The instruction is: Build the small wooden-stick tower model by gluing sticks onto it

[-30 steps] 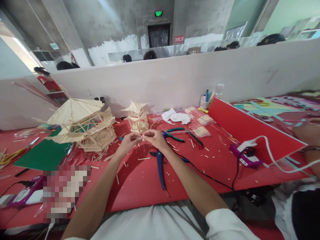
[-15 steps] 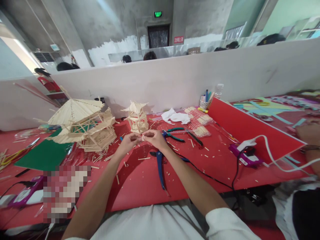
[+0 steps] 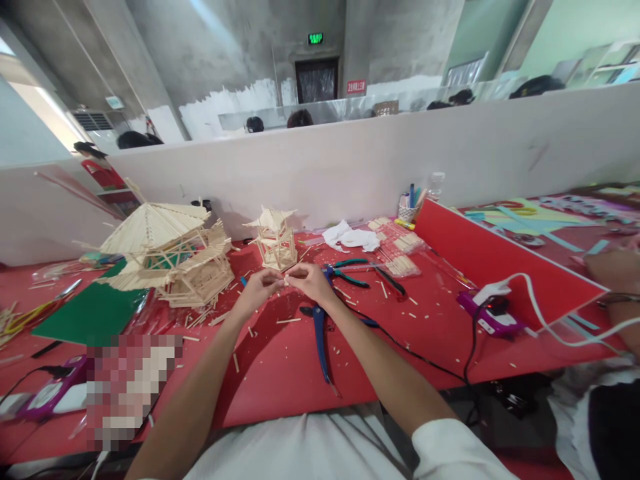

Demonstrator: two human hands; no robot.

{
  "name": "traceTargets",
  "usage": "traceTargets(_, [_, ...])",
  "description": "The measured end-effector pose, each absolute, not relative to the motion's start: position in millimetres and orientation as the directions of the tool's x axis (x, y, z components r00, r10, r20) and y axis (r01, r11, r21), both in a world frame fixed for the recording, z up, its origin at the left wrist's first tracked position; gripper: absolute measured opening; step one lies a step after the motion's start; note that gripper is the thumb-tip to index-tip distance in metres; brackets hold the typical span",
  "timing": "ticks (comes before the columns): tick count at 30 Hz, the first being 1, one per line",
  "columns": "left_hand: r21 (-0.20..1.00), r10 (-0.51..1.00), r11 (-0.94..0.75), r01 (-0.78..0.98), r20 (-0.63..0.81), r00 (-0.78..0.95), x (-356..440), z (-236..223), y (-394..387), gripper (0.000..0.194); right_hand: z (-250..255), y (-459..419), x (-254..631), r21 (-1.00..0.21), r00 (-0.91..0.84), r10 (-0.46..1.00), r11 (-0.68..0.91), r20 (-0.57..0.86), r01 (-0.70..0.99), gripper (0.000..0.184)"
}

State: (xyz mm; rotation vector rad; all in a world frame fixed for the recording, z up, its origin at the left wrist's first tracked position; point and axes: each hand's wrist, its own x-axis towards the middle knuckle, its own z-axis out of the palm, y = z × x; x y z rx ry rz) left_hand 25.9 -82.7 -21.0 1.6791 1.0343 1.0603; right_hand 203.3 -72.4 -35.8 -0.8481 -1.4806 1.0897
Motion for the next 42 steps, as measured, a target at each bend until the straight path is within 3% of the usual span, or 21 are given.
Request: traceTargets(42, [0.931, 0.930, -0.295, 0.213, 0.229, 0.288, 27.5, -23.1, -81.0, 0.022, -40.1, -70.5, 203.0, -0.912, -0.188, 0.897, 0.409, 0.400, 0.012, 0.014])
